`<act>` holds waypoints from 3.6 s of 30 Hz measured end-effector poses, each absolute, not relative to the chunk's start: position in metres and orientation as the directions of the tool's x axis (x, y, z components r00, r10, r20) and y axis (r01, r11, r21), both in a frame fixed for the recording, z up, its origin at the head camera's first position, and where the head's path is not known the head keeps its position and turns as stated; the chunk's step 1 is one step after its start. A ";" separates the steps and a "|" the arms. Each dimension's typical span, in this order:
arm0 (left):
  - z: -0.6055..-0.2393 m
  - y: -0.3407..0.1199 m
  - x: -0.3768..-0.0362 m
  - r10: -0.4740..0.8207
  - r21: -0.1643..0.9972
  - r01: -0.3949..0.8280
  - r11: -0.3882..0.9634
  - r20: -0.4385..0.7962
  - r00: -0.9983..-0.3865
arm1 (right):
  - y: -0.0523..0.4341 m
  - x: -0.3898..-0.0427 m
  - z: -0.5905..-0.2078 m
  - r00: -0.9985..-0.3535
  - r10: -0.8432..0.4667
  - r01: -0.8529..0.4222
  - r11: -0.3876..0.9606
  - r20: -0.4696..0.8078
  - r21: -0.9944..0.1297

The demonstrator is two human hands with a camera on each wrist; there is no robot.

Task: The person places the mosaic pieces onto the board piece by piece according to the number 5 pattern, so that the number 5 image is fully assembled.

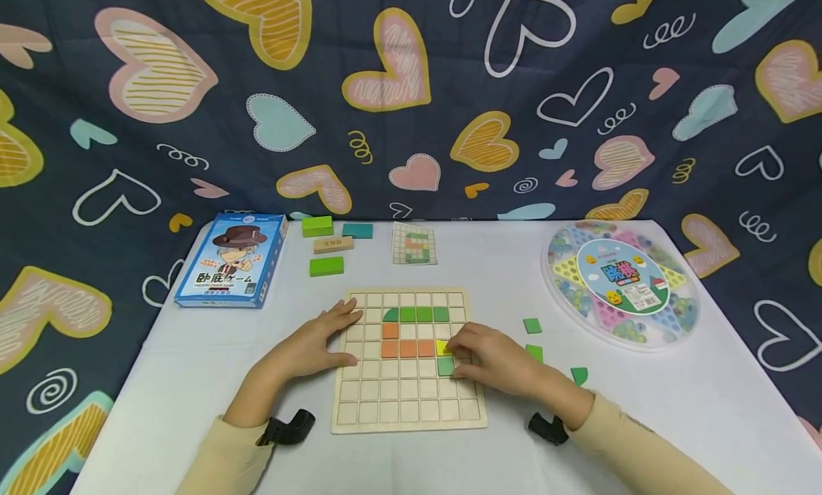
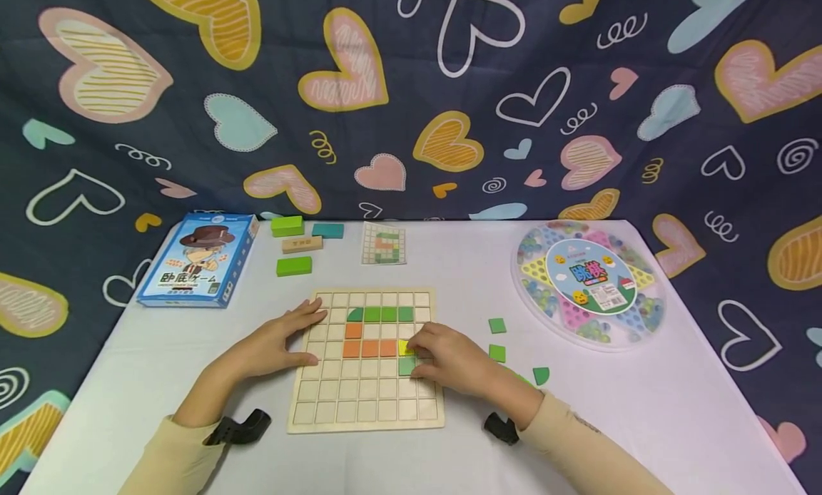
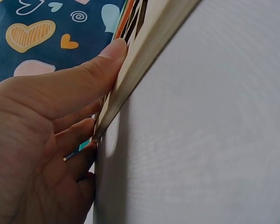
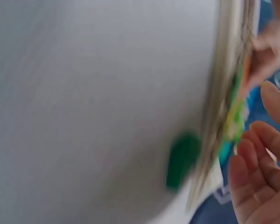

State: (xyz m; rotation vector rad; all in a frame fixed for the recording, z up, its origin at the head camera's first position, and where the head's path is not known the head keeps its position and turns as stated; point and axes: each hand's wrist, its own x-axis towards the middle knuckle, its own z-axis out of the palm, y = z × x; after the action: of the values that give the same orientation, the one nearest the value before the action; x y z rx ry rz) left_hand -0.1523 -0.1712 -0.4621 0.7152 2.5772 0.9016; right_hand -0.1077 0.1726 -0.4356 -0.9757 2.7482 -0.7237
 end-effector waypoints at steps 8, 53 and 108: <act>-0.460 -0.173 -0.154 0.544 0.630 0.354 0.692 -0.132 -0.829 | 0.224 -0.093 -0.433 -0.849 -0.529 -0.459 0.724 0.013 -0.515; -0.460 -0.171 -0.153 0.545 0.642 0.345 0.685 -0.137 -0.827 | 0.158 -0.081 -0.445 -0.712 -0.696 -0.671 0.634 0.096 -0.385; -0.463 -0.170 -0.156 0.566 0.637 0.370 0.676 -0.127 -0.815 | 0.165 -0.061 -0.446 -0.771 -0.636 -0.474 0.589 -0.014 -0.654</act>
State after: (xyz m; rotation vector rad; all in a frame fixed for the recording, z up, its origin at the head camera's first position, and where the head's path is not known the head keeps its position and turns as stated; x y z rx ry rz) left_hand -0.1559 -0.1700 -0.4629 0.7422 2.5767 0.8795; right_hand -0.0613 0.1647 -0.4456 -0.9166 2.5735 -0.9511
